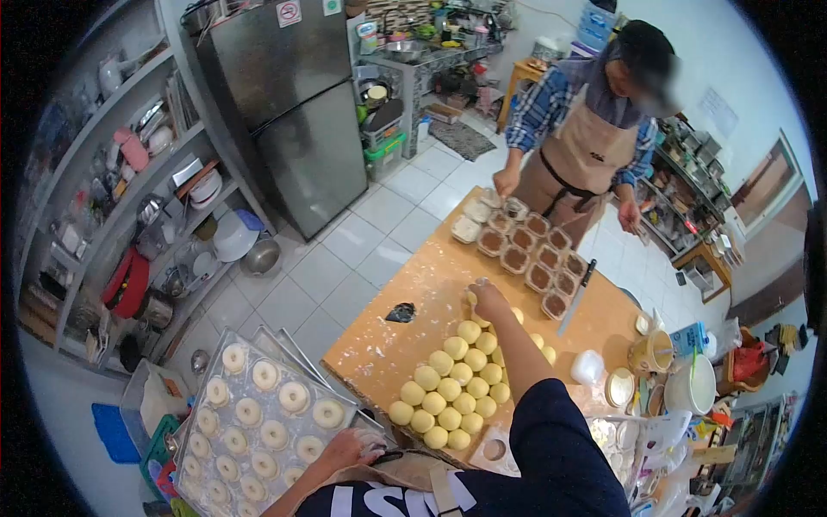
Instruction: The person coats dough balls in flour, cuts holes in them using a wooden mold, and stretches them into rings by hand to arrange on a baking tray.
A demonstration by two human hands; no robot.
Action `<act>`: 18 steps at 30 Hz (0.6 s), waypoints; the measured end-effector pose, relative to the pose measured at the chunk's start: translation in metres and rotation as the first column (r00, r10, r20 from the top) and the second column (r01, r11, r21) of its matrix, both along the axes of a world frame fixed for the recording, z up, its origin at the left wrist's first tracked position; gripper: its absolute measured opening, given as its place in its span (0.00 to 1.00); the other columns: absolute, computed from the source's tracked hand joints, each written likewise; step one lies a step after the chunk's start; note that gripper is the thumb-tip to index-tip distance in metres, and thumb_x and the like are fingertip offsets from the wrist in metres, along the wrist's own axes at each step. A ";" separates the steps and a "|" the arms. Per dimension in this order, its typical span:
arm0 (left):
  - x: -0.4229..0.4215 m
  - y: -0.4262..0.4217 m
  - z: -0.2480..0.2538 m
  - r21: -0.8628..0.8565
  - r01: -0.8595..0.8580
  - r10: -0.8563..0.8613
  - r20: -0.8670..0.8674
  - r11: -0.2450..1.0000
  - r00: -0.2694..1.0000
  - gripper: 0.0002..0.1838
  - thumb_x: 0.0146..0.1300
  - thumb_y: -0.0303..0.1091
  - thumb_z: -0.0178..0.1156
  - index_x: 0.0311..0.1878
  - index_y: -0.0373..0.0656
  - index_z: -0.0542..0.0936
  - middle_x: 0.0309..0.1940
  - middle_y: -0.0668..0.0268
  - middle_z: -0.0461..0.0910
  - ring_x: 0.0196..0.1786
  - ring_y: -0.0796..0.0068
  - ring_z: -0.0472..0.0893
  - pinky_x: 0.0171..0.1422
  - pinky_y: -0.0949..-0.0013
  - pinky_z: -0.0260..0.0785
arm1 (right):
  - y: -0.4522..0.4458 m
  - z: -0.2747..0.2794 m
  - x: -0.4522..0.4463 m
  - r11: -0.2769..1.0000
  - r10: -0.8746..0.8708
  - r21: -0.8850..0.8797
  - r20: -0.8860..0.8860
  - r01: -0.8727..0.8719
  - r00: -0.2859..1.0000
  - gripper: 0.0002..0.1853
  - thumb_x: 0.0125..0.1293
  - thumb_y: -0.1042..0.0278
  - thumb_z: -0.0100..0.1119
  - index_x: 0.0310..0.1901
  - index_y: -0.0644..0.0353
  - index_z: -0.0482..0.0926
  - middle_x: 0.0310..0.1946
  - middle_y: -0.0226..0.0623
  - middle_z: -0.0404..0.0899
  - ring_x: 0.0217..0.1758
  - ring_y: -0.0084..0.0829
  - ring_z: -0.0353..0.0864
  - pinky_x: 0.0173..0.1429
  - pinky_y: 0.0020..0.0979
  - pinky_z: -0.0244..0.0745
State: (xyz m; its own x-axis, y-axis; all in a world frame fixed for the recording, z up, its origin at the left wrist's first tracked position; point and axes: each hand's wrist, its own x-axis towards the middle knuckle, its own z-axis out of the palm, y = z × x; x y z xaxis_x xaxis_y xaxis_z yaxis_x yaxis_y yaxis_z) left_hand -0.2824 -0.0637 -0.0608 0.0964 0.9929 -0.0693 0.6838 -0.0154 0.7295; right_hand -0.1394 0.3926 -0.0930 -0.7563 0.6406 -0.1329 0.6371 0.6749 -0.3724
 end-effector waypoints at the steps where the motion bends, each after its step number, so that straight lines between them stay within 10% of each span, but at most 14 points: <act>1: -0.003 -0.001 0.002 -0.024 -0.006 0.006 0.011 1.000 1.000 0.15 0.59 0.46 0.61 0.47 0.52 0.78 0.41 0.63 0.80 0.46 0.58 0.78 0.52 0.58 0.69 | 0.002 -0.003 -0.005 1.000 0.008 0.022 0.040 -0.009 0.999 0.26 0.50 0.74 0.62 0.54 0.53 0.74 0.58 0.48 0.69 0.61 0.47 0.68 0.63 0.40 0.67; 10: -0.016 -0.011 0.000 -0.063 -0.063 0.061 -0.030 0.996 0.998 0.14 0.59 0.42 0.60 0.45 0.46 0.80 0.42 0.59 0.80 0.47 0.57 0.78 0.53 0.58 0.68 | 0.018 -0.010 -0.026 0.989 0.074 0.092 0.339 -0.112 0.938 0.26 0.49 0.67 0.66 0.51 0.53 0.69 0.50 0.46 0.71 0.55 0.44 0.73 0.58 0.43 0.71; 18: -0.012 0.002 0.006 -0.114 0.011 -0.016 -0.048 0.993 0.999 0.14 0.60 0.42 0.60 0.45 0.46 0.80 0.44 0.60 0.79 0.50 0.59 0.77 0.54 0.58 0.68 | 0.023 0.029 -0.024 0.998 -0.026 0.050 -0.007 0.026 1.000 0.30 0.45 0.73 0.68 0.53 0.55 0.68 0.53 0.51 0.71 0.58 0.51 0.69 0.60 0.43 0.68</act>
State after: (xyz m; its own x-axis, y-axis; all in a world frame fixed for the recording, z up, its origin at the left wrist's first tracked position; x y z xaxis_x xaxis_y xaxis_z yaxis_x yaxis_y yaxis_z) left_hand -0.2942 -0.0612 -0.0552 0.1036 0.9769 -0.1869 0.7185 0.0564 0.6932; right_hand -0.1631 0.4159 -0.0639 -0.7400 0.6657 -0.0959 0.6525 0.6759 -0.3427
